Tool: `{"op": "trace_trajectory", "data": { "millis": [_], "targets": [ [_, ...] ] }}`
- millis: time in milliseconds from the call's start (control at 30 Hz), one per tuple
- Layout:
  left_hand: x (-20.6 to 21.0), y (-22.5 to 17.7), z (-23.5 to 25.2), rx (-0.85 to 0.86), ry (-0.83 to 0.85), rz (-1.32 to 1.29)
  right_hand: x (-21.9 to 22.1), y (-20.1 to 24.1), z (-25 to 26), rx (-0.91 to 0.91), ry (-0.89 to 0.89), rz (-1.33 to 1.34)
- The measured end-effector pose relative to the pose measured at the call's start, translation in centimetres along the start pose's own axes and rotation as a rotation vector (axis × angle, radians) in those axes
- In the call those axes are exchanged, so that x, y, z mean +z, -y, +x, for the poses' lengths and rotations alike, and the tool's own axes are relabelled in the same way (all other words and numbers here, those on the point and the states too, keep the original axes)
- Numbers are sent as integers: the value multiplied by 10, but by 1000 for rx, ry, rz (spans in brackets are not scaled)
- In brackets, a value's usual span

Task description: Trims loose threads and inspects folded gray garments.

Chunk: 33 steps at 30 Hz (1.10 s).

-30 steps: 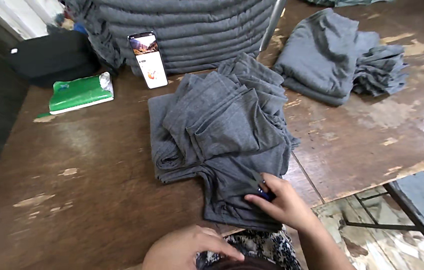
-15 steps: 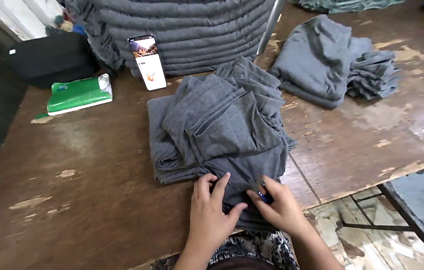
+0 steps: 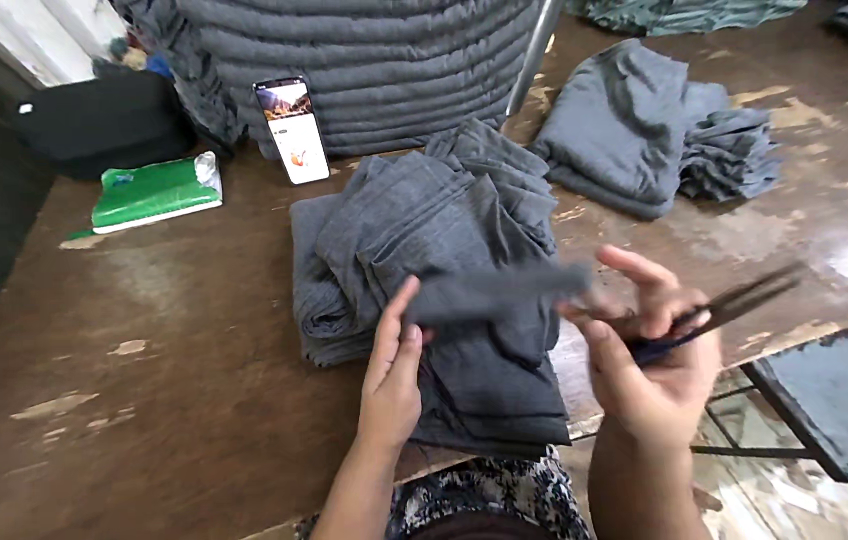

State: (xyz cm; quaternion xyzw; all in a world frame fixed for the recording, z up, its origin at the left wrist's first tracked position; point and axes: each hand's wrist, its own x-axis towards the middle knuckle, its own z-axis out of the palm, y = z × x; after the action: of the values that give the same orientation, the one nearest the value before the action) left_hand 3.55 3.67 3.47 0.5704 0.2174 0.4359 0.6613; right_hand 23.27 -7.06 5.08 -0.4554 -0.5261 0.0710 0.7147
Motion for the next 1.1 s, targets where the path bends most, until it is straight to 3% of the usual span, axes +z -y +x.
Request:
{"op": "trace_trajectory", "data": {
  "millis": [67,200,267,333,433,567,700,767,967,1033,1100],
  "targets": [
    [-1,-5,3,52,40,44,5,0,4,100,62,121],
    [-8,-1,-16,146,77,192,-9,-15,-20,182,435,-172],
    [-13,8,-28,149,196,311,-19,-23,-39,215,637,-260],
    [-15,18,-39,158,321,521,-27,-29,-57,263,710,-284],
    [-3,30,-49,195,406,848,-32,-34,-73,299,647,-280],
    [16,39,-46,287,356,968,-22,-18,-71,239,600,-250],
    [10,35,-39,434,4,896,-23,1,-57,139,519,-119],
    [-1,32,-38,444,-92,874,-27,-1,-47,113,428,-109],
    [-7,32,-49,249,-28,724,-4,-12,-31,3,133,-349],
    [-4,33,-48,173,-52,530,12,-17,-38,48,151,-407],
    [-4,29,-47,77,-75,302,24,-25,-49,109,288,-368]
  ]
}}
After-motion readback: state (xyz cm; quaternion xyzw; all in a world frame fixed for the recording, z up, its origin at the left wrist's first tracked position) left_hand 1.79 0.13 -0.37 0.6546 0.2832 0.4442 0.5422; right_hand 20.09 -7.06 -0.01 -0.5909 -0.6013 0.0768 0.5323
